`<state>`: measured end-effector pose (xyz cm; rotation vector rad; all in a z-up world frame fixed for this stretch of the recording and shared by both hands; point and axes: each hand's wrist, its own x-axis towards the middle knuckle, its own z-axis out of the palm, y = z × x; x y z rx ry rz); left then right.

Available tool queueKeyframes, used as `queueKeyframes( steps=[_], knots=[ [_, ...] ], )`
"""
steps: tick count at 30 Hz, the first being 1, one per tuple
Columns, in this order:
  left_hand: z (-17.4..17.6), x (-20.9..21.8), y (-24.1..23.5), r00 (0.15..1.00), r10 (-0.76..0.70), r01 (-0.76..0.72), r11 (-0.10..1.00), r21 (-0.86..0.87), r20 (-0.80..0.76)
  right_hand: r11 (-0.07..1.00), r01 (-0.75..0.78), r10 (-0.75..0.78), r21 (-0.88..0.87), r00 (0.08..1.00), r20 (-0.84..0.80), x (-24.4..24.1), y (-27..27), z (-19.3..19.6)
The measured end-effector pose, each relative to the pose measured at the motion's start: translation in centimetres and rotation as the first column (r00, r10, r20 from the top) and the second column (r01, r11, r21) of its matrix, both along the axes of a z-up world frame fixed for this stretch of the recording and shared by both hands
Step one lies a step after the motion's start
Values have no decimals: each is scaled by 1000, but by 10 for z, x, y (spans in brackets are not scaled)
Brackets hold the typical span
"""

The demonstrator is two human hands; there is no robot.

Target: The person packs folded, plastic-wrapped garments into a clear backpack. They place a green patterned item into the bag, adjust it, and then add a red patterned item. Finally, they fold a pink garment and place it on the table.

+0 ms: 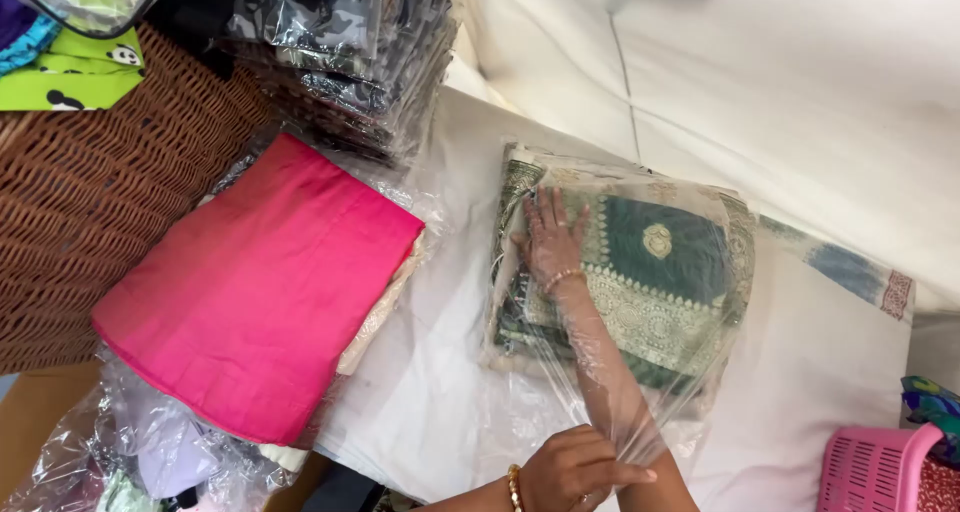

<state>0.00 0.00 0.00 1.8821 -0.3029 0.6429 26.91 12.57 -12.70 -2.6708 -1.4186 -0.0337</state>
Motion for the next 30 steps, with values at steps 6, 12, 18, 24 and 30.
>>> queueKeyframes(
  steps=[6,12,18,24,30],
  knots=[
    [-7,4,0,998,-6,3,999,51,60,955,74,-99,-287,992,-73,-7,46,61],
    [-4,3,11,999,-31,30,999,34,25,956,-7,-20,-295,996,-89,9,50,45],
    [-11,4,5,997,-70,60,978,199,44,974,89,-64,208,990,-125,49,-41,23],
    [-24,8,-10,999,-37,40,987,154,-20,958,253,-262,137,963,58,120,-71,-21],
    [-33,8,-15,1000,1,-2,993,114,3,912,340,-316,231,939,-136,122,-52,-9]
  ],
)
